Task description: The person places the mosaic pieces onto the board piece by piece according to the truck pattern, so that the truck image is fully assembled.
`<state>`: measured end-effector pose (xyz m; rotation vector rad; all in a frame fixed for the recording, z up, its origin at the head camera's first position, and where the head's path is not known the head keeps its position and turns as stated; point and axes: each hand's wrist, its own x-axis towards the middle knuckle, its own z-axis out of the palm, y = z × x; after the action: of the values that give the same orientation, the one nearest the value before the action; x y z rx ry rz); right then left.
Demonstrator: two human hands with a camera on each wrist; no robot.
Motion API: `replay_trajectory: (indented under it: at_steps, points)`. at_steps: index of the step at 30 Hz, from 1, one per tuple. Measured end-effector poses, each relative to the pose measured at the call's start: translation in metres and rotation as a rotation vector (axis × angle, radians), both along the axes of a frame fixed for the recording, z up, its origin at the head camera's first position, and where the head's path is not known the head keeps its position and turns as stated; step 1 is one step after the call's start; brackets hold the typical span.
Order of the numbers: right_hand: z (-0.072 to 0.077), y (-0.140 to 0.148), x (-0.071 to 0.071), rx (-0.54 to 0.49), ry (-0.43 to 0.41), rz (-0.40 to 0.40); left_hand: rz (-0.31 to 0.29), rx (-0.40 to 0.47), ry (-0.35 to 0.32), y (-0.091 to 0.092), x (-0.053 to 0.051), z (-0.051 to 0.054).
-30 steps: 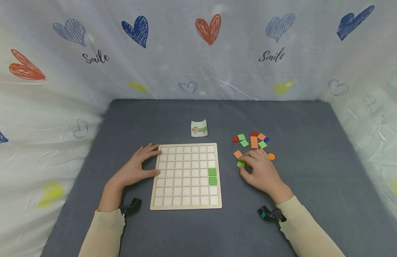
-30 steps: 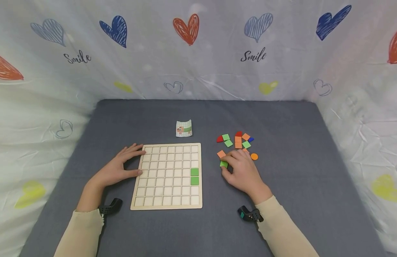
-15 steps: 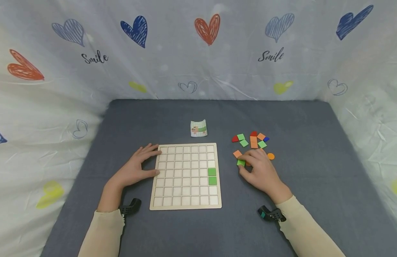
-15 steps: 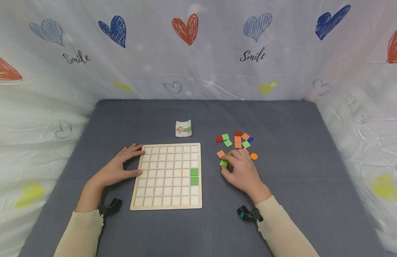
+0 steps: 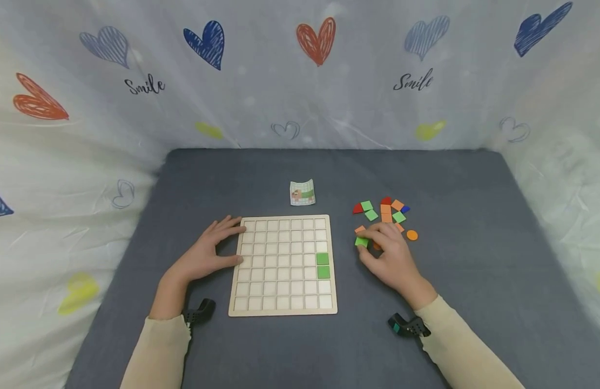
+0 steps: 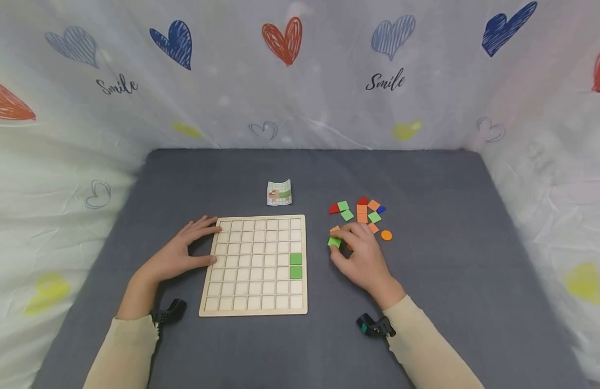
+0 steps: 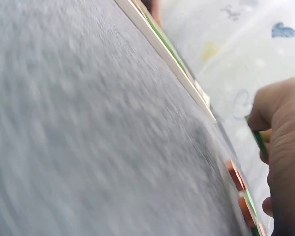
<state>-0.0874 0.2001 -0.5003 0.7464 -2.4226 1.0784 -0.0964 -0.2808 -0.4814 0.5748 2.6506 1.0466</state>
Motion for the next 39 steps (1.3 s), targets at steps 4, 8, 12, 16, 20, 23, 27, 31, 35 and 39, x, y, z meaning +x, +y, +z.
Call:
replay_trajectory:
  at_steps: [4, 8, 12, 16, 20, 23, 27, 31, 35, 39]
  points:
    - [0.003, -0.008, -0.001, -0.047, 0.028, 0.017, -0.004, 0.001, -0.006, 0.001, 0.000, 0.000]
    - [0.006, -0.016, 0.000, -0.087, 0.055, 0.016, -0.015, 0.006, -0.009, 0.000, -0.001, 0.000]
    - [0.007, -0.023, 0.002, -0.104, 0.032, 0.018, -0.022, 0.007, -0.007, 0.000, -0.003, 0.001]
    - [0.008, -0.036, 0.004, -0.082, -0.034, 0.081, -0.017, 0.008, -0.009, -0.001, -0.001, 0.001]
    - [0.011, -0.051, 0.007, -0.057, -0.063, 0.153, -0.019, 0.012, -0.006, 0.000, 0.000, 0.002]
    - [0.011, -0.062, 0.008, -0.051, -0.054, 0.193, -0.024, 0.009, -0.006, 0.000, -0.001, 0.003]
    - [0.008, -0.073, 0.008, -0.028, -0.045, 0.237, -0.022, 0.008, -0.009, 0.002, -0.001, 0.001]
    - [0.004, -0.077, 0.007, -0.012, -0.047, 0.238, -0.020, 0.011, -0.006, 0.003, -0.001, 0.000]
    - [0.003, -0.080, 0.006, 0.037, -0.080, 0.260, -0.015, 0.010, -0.011, 0.003, -0.001, 0.001]
    - [0.004, -0.082, 0.005, 0.095, -0.102, 0.287, -0.013, 0.008, -0.005, 0.003, -0.002, 0.001]
